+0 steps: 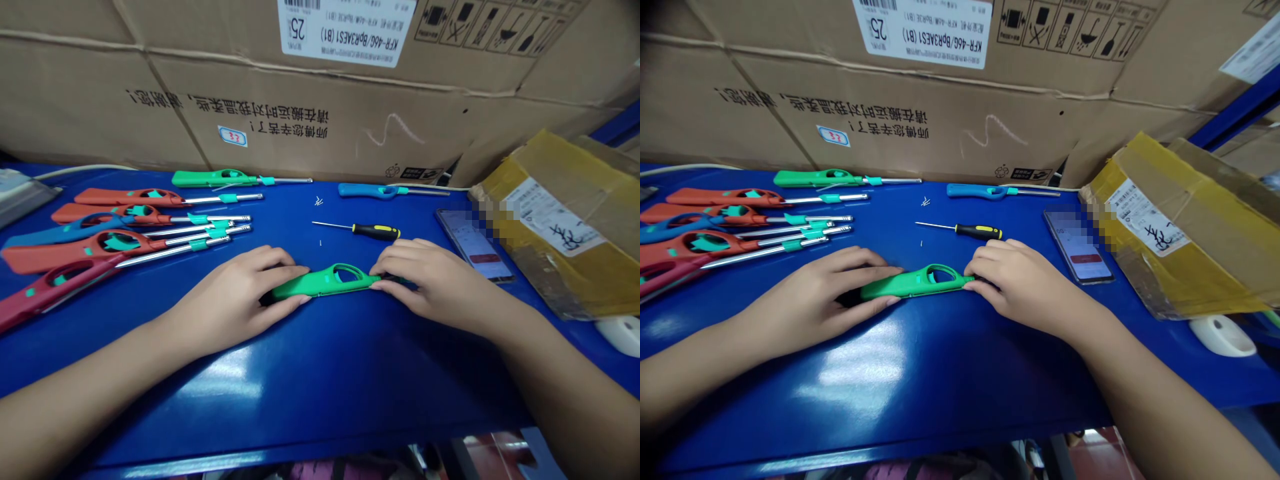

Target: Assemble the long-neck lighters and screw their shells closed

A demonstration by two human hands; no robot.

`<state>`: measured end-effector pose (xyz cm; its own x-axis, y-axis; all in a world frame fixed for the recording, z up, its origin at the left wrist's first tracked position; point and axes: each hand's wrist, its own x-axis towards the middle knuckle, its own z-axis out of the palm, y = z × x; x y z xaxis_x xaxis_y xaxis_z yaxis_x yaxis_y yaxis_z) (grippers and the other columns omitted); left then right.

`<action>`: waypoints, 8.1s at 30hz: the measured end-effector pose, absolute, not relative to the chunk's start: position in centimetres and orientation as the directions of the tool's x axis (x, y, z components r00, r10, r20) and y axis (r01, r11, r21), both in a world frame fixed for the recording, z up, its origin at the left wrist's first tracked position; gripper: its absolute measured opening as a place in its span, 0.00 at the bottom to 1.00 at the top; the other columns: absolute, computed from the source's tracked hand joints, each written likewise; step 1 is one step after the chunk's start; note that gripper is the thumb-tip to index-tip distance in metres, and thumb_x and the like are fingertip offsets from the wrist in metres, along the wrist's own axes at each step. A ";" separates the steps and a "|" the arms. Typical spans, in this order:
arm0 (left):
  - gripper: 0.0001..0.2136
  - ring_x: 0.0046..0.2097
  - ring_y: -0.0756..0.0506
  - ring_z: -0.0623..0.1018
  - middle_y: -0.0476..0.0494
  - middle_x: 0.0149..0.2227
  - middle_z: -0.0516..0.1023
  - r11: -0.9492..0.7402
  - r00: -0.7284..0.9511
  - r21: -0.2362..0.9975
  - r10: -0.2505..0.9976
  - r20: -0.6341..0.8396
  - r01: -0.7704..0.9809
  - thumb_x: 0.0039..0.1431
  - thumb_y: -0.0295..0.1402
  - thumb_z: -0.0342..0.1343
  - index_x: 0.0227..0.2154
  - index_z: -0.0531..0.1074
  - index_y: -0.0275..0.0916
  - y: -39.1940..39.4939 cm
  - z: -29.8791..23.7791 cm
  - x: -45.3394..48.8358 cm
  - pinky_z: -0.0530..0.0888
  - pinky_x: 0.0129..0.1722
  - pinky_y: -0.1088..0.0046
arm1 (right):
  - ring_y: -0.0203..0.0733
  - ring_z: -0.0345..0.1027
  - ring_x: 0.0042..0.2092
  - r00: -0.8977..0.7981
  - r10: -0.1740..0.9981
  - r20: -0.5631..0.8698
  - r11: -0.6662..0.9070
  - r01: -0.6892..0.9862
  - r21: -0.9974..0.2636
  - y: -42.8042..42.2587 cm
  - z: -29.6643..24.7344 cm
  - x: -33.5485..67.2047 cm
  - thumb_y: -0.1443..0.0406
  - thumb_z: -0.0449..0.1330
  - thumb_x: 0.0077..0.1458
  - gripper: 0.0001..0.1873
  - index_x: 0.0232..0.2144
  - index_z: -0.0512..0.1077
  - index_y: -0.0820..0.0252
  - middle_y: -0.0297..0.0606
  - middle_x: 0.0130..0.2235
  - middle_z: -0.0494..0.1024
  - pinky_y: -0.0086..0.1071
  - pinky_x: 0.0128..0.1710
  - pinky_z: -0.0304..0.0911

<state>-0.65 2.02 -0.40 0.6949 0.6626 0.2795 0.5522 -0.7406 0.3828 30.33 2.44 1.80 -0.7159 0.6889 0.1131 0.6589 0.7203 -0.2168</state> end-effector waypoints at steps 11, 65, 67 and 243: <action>0.16 0.45 0.42 0.77 0.39 0.46 0.77 -0.746 0.709 0.335 0.660 0.249 0.576 0.69 0.39 0.55 0.53 0.77 0.38 2.1 -0.7 -0.5 0.76 0.46 0.63 | 0.45 0.72 0.43 -0.743 0.655 0.138 0.756 0.637 -0.154 2.5 1.4 30.3 0.63 0.58 0.67 0.09 0.39 0.79 0.57 0.39 0.41 0.81 0.41 0.45 0.61; 0.12 0.42 0.48 0.79 0.44 0.43 0.79 -0.733 0.660 0.478 0.665 0.350 0.485 0.68 0.32 0.57 0.51 0.76 0.38 0.3 -0.4 0.0 0.76 0.44 0.74 | 0.45 0.69 0.40 -0.771 0.554 0.313 0.830 0.541 -0.135 2.1 1.4 29.3 0.64 0.56 0.67 0.10 0.43 0.76 0.62 0.40 0.38 0.80 0.40 0.42 0.61; 0.11 0.41 0.50 0.79 0.46 0.42 0.79 -0.703 0.624 0.529 0.694 0.360 0.476 0.67 0.32 0.59 0.50 0.77 0.39 0.3 -0.4 0.1 0.75 0.43 0.77 | 0.46 0.69 0.40 -0.766 0.566 0.304 0.822 0.555 -0.129 2.1 1.4 29.4 0.64 0.56 0.67 0.10 0.43 0.75 0.62 0.40 0.38 0.80 0.40 0.41 0.61; 0.12 0.41 0.45 0.81 0.43 0.43 0.82 -0.685 0.629 0.493 0.714 0.308 0.536 0.66 0.35 0.57 0.49 0.76 0.39 1.3 -0.5 0.3 0.76 0.42 0.71 | 0.43 0.72 0.31 -0.708 0.612 0.351 0.741 0.669 0.058 0.7 0.6 28.2 0.60 0.56 0.68 0.13 0.38 0.76 0.61 0.37 0.35 0.83 0.38 0.34 0.57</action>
